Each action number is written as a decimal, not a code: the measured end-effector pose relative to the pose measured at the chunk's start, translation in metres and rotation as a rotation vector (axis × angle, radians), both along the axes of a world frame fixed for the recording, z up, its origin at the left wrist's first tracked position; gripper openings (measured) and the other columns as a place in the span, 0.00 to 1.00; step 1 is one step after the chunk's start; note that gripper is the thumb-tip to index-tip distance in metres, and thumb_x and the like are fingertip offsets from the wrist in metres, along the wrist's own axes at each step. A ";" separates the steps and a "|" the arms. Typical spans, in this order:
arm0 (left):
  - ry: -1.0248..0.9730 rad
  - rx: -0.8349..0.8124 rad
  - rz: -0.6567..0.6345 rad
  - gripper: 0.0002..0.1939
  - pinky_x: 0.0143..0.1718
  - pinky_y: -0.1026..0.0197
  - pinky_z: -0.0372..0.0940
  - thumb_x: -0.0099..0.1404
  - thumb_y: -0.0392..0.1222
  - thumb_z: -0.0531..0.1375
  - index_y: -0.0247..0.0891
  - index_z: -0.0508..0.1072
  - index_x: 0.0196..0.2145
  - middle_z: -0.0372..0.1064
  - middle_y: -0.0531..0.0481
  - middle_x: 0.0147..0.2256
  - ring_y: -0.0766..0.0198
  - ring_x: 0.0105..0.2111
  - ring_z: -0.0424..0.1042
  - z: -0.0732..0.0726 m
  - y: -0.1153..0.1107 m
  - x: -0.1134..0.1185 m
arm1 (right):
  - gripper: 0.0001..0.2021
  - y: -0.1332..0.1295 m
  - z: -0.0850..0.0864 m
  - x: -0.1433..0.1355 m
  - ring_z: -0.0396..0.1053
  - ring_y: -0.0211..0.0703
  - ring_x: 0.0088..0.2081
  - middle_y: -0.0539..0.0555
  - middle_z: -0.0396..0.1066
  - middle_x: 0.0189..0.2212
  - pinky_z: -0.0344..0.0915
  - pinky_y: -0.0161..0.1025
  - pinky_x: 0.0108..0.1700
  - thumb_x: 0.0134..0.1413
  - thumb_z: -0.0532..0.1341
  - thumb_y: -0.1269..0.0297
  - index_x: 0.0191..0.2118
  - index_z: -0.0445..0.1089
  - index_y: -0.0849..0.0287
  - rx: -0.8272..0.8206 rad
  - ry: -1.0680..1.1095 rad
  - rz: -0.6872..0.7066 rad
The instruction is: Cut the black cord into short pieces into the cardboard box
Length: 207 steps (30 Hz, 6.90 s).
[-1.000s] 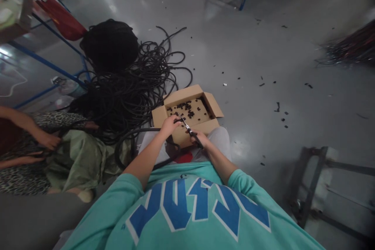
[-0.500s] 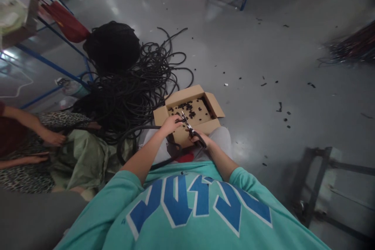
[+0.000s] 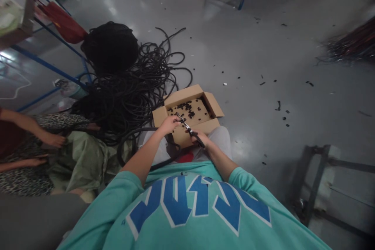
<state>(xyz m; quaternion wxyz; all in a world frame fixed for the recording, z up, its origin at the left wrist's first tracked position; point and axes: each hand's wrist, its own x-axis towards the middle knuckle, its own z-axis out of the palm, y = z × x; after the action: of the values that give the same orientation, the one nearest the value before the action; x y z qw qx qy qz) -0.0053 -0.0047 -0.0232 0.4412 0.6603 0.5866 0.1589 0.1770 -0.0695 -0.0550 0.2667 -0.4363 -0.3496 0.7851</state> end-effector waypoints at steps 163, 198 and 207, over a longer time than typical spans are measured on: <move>-0.490 -0.196 0.308 0.06 0.16 0.70 0.53 0.47 0.38 0.58 0.33 0.65 0.24 0.62 0.55 0.15 0.74 0.13 0.59 0.085 -0.050 0.016 | 0.30 -0.038 0.068 0.005 0.63 0.45 0.42 0.53 0.67 0.41 0.58 0.43 0.44 0.39 0.60 0.55 0.52 0.58 0.57 0.534 -0.367 0.045; -0.069 0.227 0.072 0.07 0.41 0.59 0.57 0.47 0.41 0.60 0.39 0.71 0.27 0.70 0.49 0.31 0.59 0.35 0.65 0.085 -0.049 -0.001 | 0.22 -0.048 0.083 -0.013 0.53 0.31 0.12 0.43 0.56 0.11 0.50 0.31 0.16 0.33 0.57 0.66 0.42 0.65 0.65 0.211 -0.190 -0.059; -0.121 0.185 0.086 0.08 0.48 0.57 0.54 0.45 0.41 0.61 0.40 0.74 0.28 0.71 0.48 0.35 0.55 0.41 0.65 0.080 -0.046 0.002 | 0.24 -0.034 0.075 -0.011 0.61 0.36 0.28 0.48 0.65 0.25 0.57 0.34 0.32 0.29 0.61 0.70 0.41 0.65 0.59 0.305 -0.204 -0.088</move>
<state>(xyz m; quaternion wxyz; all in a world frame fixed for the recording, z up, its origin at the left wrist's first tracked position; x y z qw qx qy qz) -0.0037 -0.0512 0.0566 0.4057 0.6617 0.5694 0.2708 0.1663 -0.1033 0.0205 0.3268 -0.4831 -0.4704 0.6622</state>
